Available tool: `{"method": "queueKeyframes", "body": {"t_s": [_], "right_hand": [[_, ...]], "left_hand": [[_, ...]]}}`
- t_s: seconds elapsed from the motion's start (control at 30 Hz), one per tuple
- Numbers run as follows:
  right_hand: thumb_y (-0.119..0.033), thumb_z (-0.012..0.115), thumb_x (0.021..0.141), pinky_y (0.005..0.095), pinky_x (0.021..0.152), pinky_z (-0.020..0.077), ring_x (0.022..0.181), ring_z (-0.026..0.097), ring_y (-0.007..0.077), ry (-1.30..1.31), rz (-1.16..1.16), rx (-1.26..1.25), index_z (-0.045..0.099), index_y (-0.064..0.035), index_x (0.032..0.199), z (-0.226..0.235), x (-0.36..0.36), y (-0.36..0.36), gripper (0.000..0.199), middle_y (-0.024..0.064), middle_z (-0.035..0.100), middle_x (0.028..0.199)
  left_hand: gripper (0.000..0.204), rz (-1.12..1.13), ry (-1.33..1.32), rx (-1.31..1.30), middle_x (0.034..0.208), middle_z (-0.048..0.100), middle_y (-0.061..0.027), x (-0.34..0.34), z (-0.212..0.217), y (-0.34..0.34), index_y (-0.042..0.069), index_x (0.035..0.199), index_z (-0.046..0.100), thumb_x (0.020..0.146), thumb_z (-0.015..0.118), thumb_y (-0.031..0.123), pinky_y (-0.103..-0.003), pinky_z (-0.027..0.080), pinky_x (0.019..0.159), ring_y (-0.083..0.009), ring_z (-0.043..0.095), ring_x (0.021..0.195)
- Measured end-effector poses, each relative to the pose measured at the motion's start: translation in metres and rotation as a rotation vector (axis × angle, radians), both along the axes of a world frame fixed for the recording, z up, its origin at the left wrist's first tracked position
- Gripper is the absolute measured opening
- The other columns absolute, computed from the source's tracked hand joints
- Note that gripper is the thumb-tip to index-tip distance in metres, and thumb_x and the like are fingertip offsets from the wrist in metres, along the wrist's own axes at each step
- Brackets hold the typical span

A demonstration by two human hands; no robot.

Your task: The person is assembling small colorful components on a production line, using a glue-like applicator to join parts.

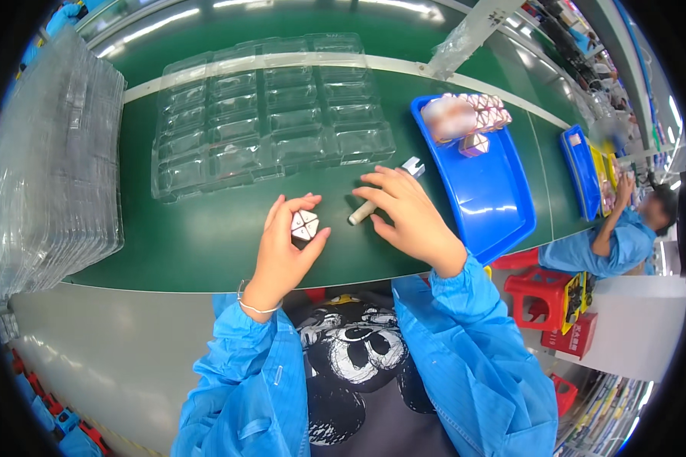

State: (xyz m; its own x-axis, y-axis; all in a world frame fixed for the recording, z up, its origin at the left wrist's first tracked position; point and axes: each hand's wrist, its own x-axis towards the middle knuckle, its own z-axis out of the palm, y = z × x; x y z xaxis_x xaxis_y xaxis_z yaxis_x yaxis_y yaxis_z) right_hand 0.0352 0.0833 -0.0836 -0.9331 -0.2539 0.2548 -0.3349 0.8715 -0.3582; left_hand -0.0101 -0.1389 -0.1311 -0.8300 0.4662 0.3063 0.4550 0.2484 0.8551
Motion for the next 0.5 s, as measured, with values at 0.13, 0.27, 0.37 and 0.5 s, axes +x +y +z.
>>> {"method": "queueKeyframes", "body": {"t_s": [0.13, 0.27, 0.37, 0.5], "right_hand": [[0.0, 0.066, 0.069, 0.0423, 0.092, 0.0447, 0.097, 0.056, 0.0282, -0.031, 0.086, 0.087, 0.063, -0.0091, 0.103, -0.014, -0.014, 0.009, 0.036, 0.0057, 0.057, 0.098], [-0.001, 0.067, 0.076, 0.0327, 0.063, 0.0502, 0.076, 0.06, 0.0204, 0.215, 0.024, -0.369, 0.063, -0.0096, 0.101, 0.011, -0.019, 0.011, 0.027, 0.0065, 0.053, 0.086], [-0.023, 0.052, 0.097, 0.0282, 0.048, 0.0423, 0.051, 0.049, 0.0148, 0.202, 0.083, -1.57, 0.051, -0.0077, 0.1, 0.019, -0.016, -0.008, 0.016, 0.0066, 0.048, 0.081], [-0.029, 0.051, 0.097, 0.0273, 0.041, 0.0333, 0.045, 0.038, 0.013, 0.056, 0.37, -1.791, 0.042, -0.0069, 0.086, 0.02, -0.018, -0.031, 0.026, 0.0067, 0.043, 0.064]], "left_hand": [[0.036, 0.002, -0.169, 0.168, 0.113, 0.064, -0.0119, 0.004, 0.001, 0.004, 0.004, 0.109, 0.051, 0.078, 0.07, 0.0, -0.036, 0.041, 0.099, -0.0257, 0.056, 0.117], [0.033, -0.031, -0.287, 0.227, 0.113, 0.064, -0.0125, 0.002, 0.002, 0.004, 0.003, 0.107, 0.053, 0.079, 0.068, -0.001, -0.035, 0.044, 0.096, -0.0246, 0.057, 0.116], [0.031, -0.178, -0.263, 0.177, 0.112, 0.064, -0.0128, 0.001, 0.001, 0.004, 0.003, 0.106, 0.053, 0.079, 0.068, -0.001, -0.035, 0.045, 0.096, -0.0261, 0.057, 0.116], [0.035, -0.273, -0.153, 0.08, 0.113, 0.063, -0.0122, 0.003, 0.006, 0.007, 0.003, 0.104, 0.055, 0.075, 0.073, 0.005, -0.036, 0.045, 0.094, -0.0299, 0.057, 0.115]]}}
